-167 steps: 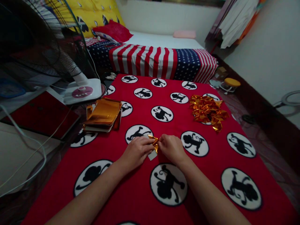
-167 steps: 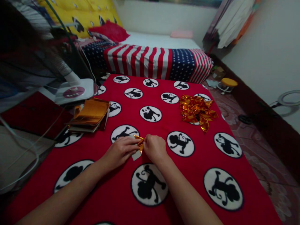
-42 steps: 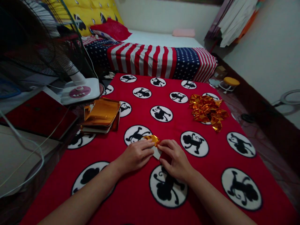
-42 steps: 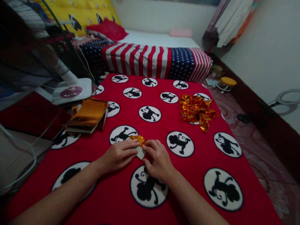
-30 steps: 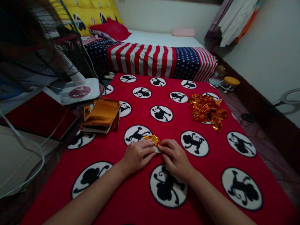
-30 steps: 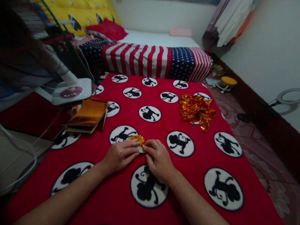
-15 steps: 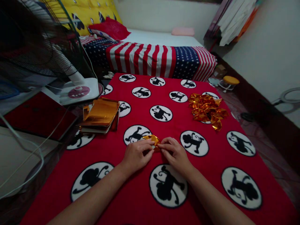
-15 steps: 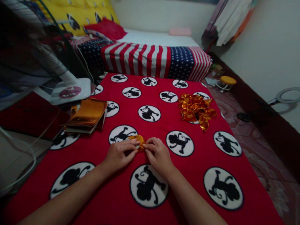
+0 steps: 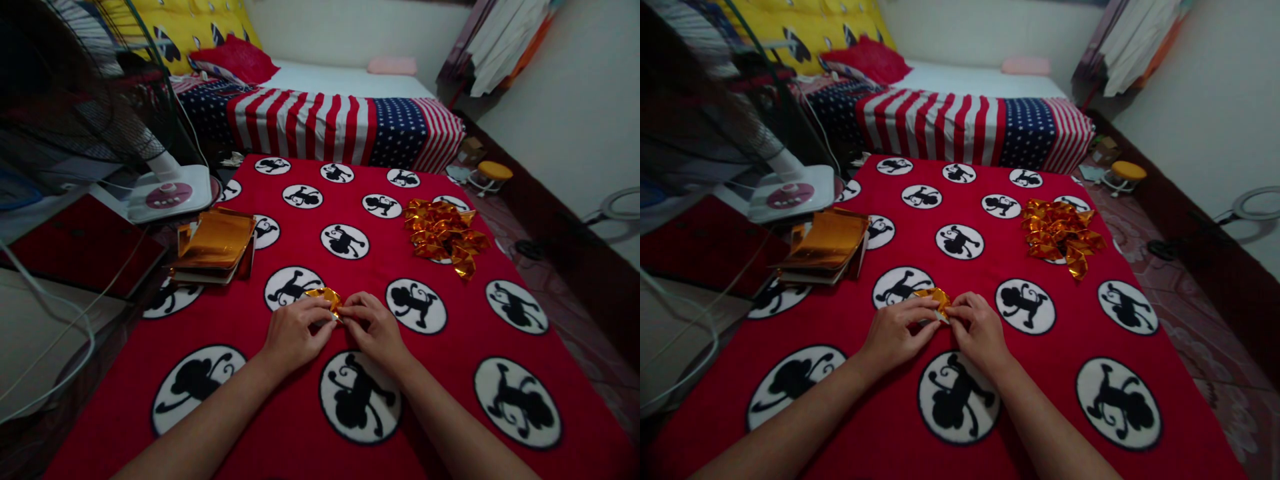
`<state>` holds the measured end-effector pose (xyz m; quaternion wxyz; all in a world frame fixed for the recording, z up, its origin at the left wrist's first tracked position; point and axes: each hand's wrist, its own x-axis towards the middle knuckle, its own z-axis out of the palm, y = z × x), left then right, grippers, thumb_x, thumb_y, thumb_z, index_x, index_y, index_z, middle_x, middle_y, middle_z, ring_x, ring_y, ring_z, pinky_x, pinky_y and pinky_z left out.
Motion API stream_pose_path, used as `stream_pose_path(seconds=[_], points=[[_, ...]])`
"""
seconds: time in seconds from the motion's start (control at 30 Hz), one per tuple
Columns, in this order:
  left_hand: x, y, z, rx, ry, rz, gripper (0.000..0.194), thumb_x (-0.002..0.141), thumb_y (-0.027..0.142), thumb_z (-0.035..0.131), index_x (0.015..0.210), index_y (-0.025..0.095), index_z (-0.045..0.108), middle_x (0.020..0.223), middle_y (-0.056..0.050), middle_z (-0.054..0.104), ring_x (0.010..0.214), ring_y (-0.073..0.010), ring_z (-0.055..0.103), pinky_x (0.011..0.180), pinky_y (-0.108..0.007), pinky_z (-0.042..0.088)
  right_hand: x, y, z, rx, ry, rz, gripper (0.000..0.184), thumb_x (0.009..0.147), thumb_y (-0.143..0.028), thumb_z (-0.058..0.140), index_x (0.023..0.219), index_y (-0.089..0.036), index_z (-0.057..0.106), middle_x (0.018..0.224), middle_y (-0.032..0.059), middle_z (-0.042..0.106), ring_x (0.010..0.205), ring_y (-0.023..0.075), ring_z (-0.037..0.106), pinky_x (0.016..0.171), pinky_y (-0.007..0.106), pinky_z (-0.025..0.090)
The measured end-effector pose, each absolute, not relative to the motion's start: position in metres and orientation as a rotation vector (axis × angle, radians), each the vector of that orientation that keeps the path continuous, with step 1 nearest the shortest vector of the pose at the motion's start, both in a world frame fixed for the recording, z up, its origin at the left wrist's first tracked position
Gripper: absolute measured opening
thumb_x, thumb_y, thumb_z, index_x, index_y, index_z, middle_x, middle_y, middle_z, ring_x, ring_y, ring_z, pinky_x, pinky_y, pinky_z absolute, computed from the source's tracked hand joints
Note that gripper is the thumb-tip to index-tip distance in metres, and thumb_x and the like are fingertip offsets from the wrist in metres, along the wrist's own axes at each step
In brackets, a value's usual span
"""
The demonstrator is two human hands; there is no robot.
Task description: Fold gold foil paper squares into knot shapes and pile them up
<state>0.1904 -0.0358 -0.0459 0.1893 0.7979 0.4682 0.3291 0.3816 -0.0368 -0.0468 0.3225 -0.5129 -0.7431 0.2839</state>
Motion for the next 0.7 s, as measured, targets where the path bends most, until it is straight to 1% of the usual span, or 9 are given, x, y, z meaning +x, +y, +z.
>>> stream_pose_path(seconds=[0.07,0.23,0.43,0.53,0.7], points=[[0.1902,-0.0367,-0.0457,2.258,1.331,0.916,0.010,0.083,0.025,0.064,0.085,0.026,0.074,0.108,0.000,0.072,0.095,-0.0191,0.069,0.081,-0.033,0.058,0.3812,-0.0371,-0.0471,-1.353,-1.951,0.736,0.027,0.082,-0.008,0.058,0.096,-0.025,0.073,0.092,0.0033,0.062,0.089,0.0175,0.057,0.080,0.032,0.047],[0.1895,-0.0380,-0.0471,2.228,1.346,0.871,0.011,0.082,0.024,0.065,0.085,0.027,0.075,0.113,0.001,0.070,0.100,-0.0199,0.067,0.085,-0.035,0.057,0.3814,-0.0381,-0.0487,-1.366,-1.941,0.735,0.026,0.083,-0.009,0.058,0.096,-0.026,0.073,0.092,0.0033,0.062,0.089,0.0175,0.057,0.080,0.032,0.046],[0.1932,-0.0381,-0.0480,2.110,1.417,0.865,0.013,0.082,0.019,0.062,0.079,0.025,0.073,0.110,0.002,0.072,0.099,-0.0179,0.068,0.087,-0.032,0.055,0.3812,-0.0371,-0.0502,-1.370,-1.925,0.751,0.025,0.081,-0.009,0.060,0.095,-0.024,0.073,0.092,0.0037,0.062,0.089,0.0182,0.056,0.079,0.032,0.047],[0.1950,-0.0380,-0.0480,2.113,1.446,0.864,0.014,0.081,0.017,0.062,0.076,0.024,0.072,0.108,0.002,0.072,0.099,-0.0182,0.068,0.086,-0.032,0.055,0.3808,-0.0367,-0.0493,-1.375,-1.913,0.759,0.025,0.081,-0.009,0.059,0.094,-0.024,0.073,0.092,0.0037,0.061,0.089,0.0182,0.056,0.079,0.032,0.046],[0.1958,-0.0381,-0.0490,2.128,1.453,0.893,0.013,0.081,0.016,0.061,0.076,0.024,0.071,0.108,0.001,0.072,0.098,-0.0182,0.069,0.085,-0.032,0.056,0.3807,-0.0368,-0.0479,-1.371,-1.902,0.772,0.026,0.081,-0.007,0.057,0.092,-0.024,0.073,0.091,0.0034,0.061,0.090,0.0179,0.056,0.079,0.032,0.046]])
